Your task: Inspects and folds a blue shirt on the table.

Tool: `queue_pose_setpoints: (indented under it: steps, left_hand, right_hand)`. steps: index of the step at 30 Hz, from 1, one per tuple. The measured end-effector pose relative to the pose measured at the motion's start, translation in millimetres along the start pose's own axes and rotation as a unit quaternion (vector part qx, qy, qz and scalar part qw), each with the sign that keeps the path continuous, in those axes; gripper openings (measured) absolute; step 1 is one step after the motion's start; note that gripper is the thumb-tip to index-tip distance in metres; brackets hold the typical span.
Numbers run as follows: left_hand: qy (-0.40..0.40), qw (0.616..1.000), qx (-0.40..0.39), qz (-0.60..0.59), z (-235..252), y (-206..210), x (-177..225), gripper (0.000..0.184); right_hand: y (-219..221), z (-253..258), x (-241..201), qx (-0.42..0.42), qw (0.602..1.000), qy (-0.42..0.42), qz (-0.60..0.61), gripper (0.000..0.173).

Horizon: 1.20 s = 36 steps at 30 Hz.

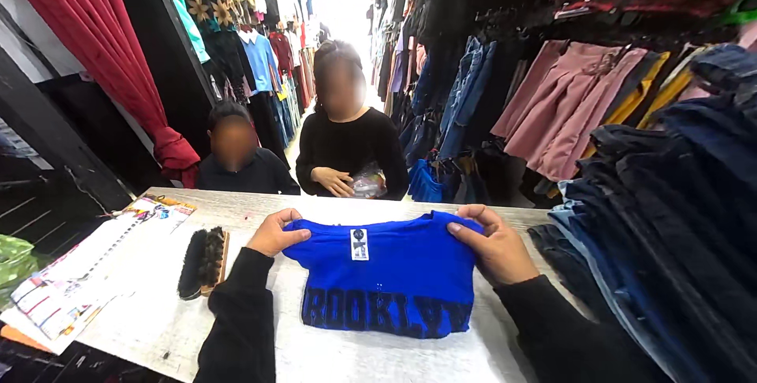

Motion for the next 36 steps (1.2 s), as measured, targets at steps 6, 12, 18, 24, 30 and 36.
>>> queue_pose_setpoints:
  steps: [6,12,18,24,30,36]
  left_hand:
    - [0.068,0.974,-0.086,0.199,-18,-51,94,0.029]
    - [0.174,0.888,0.025,0.426,-11,-80,239,0.020]
    - [0.220,0.863,0.130,0.435,-1,-97,321,0.022]
    - [0.185,0.856,0.176,0.449,7,-93,357,0.017]
    - [0.116,0.943,0.166,0.262,0,-63,349,0.008]
    - [0.219,0.912,0.091,0.334,14,-47,335,0.027]
  right_hand:
    - [-1,13,-90,-0.052,0.967,-0.141,-0.206,0.025]
    - [10,47,-207,-0.004,0.905,-0.237,-0.355,0.030]
    - [4,96,-282,-0.006,0.891,-0.285,-0.352,0.023]
    - [5,107,-315,-0.078,0.909,-0.265,-0.312,0.013]
    - [-25,143,-319,-0.132,0.879,-0.323,-0.325,0.010]
    - [-8,75,-315,0.052,0.911,-0.191,-0.361,0.015]
Point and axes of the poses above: each hand's wrist, its own z-axis towards the middle knuckle, its own y-axis out of the palm, x = y × z, the point moved 4 cm from there along z, towards the middle knuckle, and after that the axes turned 2 degrees about -z, right-handed, at the moved point
